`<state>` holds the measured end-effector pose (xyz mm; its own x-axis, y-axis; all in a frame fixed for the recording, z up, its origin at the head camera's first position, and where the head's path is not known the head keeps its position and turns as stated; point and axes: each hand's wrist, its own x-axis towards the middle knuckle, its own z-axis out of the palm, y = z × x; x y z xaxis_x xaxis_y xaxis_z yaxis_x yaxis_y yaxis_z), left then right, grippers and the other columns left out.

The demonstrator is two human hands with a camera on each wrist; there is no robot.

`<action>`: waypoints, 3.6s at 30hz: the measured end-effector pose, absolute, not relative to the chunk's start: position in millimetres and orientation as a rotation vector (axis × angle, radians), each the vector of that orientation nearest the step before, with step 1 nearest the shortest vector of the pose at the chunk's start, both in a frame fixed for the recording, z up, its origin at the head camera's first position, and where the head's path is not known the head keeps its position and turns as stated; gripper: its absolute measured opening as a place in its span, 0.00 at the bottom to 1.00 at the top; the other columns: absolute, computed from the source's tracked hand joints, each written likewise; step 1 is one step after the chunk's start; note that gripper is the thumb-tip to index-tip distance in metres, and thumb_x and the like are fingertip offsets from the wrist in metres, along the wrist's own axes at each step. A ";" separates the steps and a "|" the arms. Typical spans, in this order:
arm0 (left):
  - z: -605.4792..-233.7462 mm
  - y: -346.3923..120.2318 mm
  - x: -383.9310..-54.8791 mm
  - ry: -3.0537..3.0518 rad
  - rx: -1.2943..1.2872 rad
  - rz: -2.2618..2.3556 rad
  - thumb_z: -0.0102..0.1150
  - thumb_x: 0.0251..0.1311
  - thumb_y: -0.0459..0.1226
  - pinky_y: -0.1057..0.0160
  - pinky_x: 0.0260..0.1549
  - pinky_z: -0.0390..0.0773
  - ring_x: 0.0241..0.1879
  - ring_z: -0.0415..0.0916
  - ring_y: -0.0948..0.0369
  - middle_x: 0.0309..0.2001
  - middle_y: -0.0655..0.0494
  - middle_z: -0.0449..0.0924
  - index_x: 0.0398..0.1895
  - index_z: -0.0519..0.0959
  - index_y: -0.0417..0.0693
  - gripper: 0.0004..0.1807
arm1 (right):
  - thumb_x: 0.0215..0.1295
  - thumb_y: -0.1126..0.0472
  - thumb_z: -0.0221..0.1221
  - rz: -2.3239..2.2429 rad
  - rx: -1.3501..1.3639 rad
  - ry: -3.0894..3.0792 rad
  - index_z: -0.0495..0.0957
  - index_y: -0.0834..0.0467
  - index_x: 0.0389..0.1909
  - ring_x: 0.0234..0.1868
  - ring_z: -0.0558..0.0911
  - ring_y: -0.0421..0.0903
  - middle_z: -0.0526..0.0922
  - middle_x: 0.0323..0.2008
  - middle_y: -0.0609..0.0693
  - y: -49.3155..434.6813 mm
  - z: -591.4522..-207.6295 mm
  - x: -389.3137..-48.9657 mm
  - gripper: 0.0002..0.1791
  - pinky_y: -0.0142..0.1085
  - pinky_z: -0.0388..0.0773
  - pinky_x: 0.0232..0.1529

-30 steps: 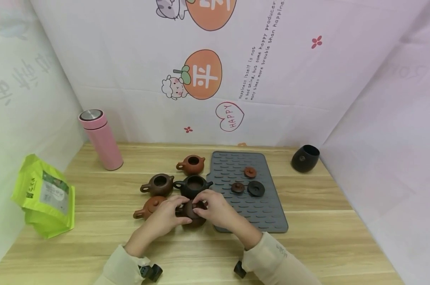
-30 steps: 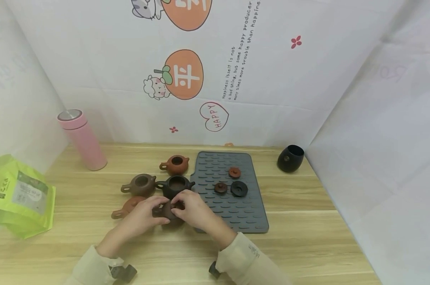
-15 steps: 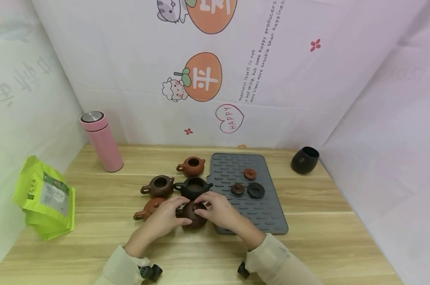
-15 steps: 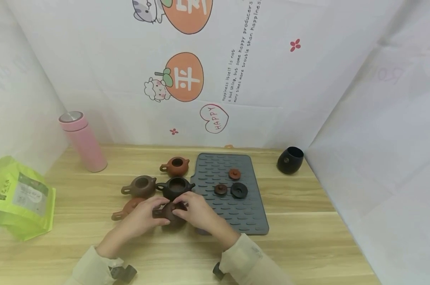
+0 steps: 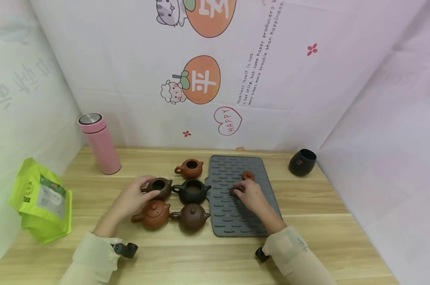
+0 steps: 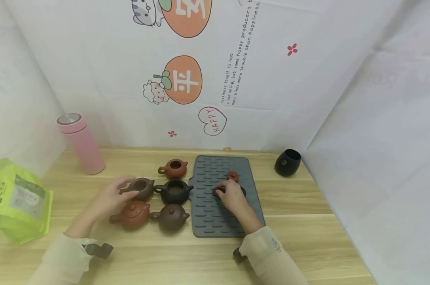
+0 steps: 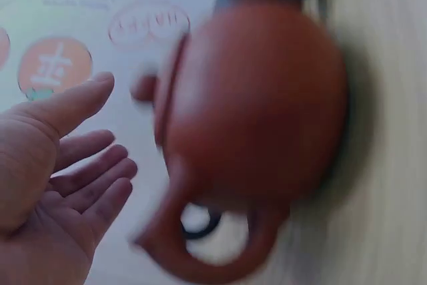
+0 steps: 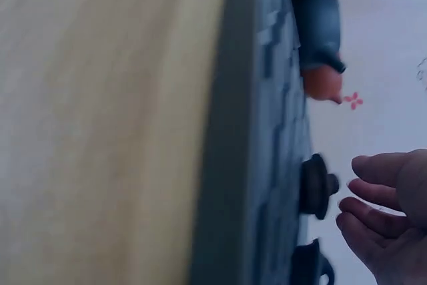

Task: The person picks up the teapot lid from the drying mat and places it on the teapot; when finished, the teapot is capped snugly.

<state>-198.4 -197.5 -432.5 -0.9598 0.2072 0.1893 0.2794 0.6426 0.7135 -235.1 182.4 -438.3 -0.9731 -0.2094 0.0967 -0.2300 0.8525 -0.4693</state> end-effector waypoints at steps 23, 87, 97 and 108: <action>-470.5 -222.2 -224.6 -2.714 -0.407 -1.388 0.72 0.54 0.37 0.40 0.56 0.68 0.57 0.71 0.39 0.59 0.36 0.72 0.60 0.74 0.34 0.31 | 0.64 0.62 0.65 0.902 0.482 -2.932 0.84 0.59 0.40 0.41 0.82 0.49 0.81 0.42 0.54 132.2 -407.0 -245.9 0.07 0.39 0.81 0.37; -427.1 -122.0 -238.6 -2.964 -0.728 -1.114 0.66 0.61 0.38 0.45 0.57 0.69 0.61 0.67 0.43 0.62 0.38 0.69 0.64 0.69 0.32 0.31 | 0.64 0.63 0.65 0.915 0.482 -2.909 0.83 0.61 0.47 0.46 0.81 0.52 0.82 0.46 0.54 143.4 -407.6 -247.6 0.12 0.45 0.80 0.43; -434.1 -116.6 -242.7 -3.025 -0.703 -1.086 0.68 0.59 0.39 0.44 0.60 0.66 0.63 0.63 0.42 0.62 0.37 0.69 0.63 0.71 0.33 0.31 | 0.62 0.66 0.65 0.862 0.360 -2.899 0.83 0.65 0.43 0.44 0.81 0.56 0.82 0.44 0.59 215.4 -434.9 -245.4 0.10 0.50 0.79 0.43; -440.4 -119.2 -249.0 -3.011 -0.721 -1.016 0.72 0.55 0.38 0.46 0.57 0.69 0.59 0.68 0.43 0.58 0.39 0.73 0.59 0.74 0.32 0.31 | 0.61 0.65 0.65 0.840 0.255 -2.955 0.83 0.65 0.43 0.44 0.80 0.58 0.82 0.43 0.61 247.2 -450.6 -247.9 0.11 0.52 0.78 0.43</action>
<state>-249.0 -119.2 -440.4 -0.8956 0.4438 0.0300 0.3712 0.7084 0.6003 -247.9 247.2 -450.6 -0.9845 -0.1425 0.1018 -0.1748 0.8377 -0.5174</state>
